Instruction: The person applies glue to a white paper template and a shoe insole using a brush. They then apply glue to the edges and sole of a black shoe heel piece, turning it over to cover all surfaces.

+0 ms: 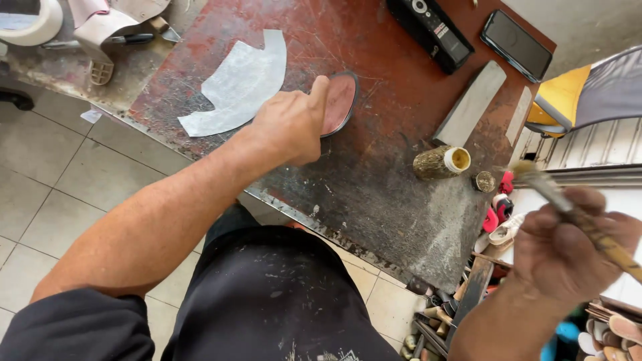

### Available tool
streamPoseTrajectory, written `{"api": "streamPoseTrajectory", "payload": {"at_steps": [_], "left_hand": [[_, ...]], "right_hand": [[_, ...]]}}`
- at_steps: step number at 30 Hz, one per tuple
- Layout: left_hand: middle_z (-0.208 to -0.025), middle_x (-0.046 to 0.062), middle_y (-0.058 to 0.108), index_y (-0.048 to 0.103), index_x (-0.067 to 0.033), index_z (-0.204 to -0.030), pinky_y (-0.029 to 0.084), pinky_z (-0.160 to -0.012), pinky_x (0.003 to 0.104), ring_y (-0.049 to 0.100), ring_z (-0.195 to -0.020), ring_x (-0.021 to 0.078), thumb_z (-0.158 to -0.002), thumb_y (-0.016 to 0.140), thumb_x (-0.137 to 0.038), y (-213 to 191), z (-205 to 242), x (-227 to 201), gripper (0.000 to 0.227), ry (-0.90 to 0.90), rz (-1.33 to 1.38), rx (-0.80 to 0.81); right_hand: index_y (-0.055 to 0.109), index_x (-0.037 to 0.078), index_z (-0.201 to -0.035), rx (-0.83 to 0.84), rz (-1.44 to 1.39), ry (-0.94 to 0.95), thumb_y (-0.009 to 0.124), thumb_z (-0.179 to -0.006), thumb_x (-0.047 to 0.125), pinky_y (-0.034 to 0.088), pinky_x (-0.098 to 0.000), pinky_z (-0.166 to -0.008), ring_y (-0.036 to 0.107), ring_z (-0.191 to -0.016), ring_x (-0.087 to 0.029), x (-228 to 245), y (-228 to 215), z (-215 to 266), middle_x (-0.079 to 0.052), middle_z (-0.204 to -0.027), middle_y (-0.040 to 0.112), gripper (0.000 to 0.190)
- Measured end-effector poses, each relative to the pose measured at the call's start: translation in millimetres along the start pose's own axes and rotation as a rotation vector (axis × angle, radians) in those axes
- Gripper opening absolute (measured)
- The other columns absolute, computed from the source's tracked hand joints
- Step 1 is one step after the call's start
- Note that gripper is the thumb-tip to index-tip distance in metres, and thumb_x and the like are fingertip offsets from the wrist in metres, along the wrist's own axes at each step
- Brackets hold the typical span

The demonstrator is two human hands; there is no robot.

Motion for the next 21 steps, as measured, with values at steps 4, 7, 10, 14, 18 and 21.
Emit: {"api": "streamPoseTrajectory", "payload": {"at_steps": [4, 7, 10, 14, 18, 21], "left_hand": [[-0.130, 0.014, 0.072, 0.028, -0.0205, -0.154, 0.054, -0.089, 0.046, 0.071, -0.106, 0.0284, -0.086, 0.076, -0.024, -45, 42, 5, 0.083, 0.026, 0.569, 0.248], [-0.118, 0.015, 0.069, 0.033, -0.0220, -0.157, 0.059, -0.094, 0.037, 0.071, -0.106, 0.0245, -0.091, 0.069, -0.004, -16, 59, 15, 0.078, 0.315, 1.276, 0.359], [-0.126, 0.024, 0.067, 0.032, -0.0210, -0.161, 0.058, -0.096, 0.045, 0.071, -0.112, 0.0374, -0.094, 0.076, -0.011, 18, 80, 21, 0.081, 0.579, 1.816, 0.582], [-0.132, 0.028, 0.064, 0.033, -0.0190, -0.163, 0.057, -0.102, 0.051, 0.070, -0.113, 0.0431, -0.095, 0.077, -0.013, 24, 107, 33, 0.082, 0.624, 1.966, 0.663], [-0.140, 0.028, 0.061, 0.036, -0.0242, -0.163, 0.053, -0.108, 0.056, 0.064, -0.124, 0.0509, -0.099, 0.074, -0.006, 26, 126, 53, 0.076, 0.763, 2.031, 0.731], [-0.138, 0.027, 0.062, 0.034, -0.0202, -0.164, 0.053, -0.111, 0.053, 0.065, -0.125, 0.0471, -0.097, 0.075, -0.006, 23, 135, 65, 0.079, 0.766, 2.035, 0.742]], "right_hand": [[0.051, 0.008, -0.125, 0.007, 0.296, -0.129, 0.067, -0.103, 0.022, 0.069, -0.0369, -0.072, 0.072, -0.075, -0.029, -9, 99, -9, -0.032, -0.120, 0.062, 0.031], [0.060, 0.011, -0.116, 0.233, 0.228, -0.162, 0.063, -0.105, 0.020, 0.075, -0.0369, -0.081, 0.074, -0.099, -0.028, -18, 206, -25, -0.022, -0.115, 0.065, 0.014], [0.054, 0.013, -0.113, 0.250, 0.411, -0.210, 0.072, -0.091, 0.013, 0.072, -0.0316, -0.074, 0.071, -0.099, -0.026, -28, 261, -26, -0.027, -0.111, 0.064, 0.029], [0.055, 0.014, -0.105, 0.347, 0.608, -0.270, 0.078, -0.087, 0.011, 0.061, -0.0326, -0.088, 0.074, -0.098, -0.029, -41, 313, -28, -0.023, -0.104, 0.070, 0.029], [0.057, 0.011, -0.101, 0.464, 0.621, -0.283, 0.079, -0.087, 0.009, 0.066, -0.0333, -0.085, 0.077, -0.096, -0.029, -59, 353, -29, -0.022, -0.102, 0.072, 0.025], [0.056, 0.011, -0.100, 0.482, 0.645, -0.319, 0.077, -0.090, 0.010, 0.066, -0.0340, -0.083, 0.077, -0.096, -0.030, -66, 373, -34, -0.022, -0.101, 0.072, 0.023]]}}
Point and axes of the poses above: each hand's wrist, its own z-axis away from the middle knuckle, its own y-axis out of the palm, x = y × z, the point moved 10 cm from there along -z, towards the middle knuckle
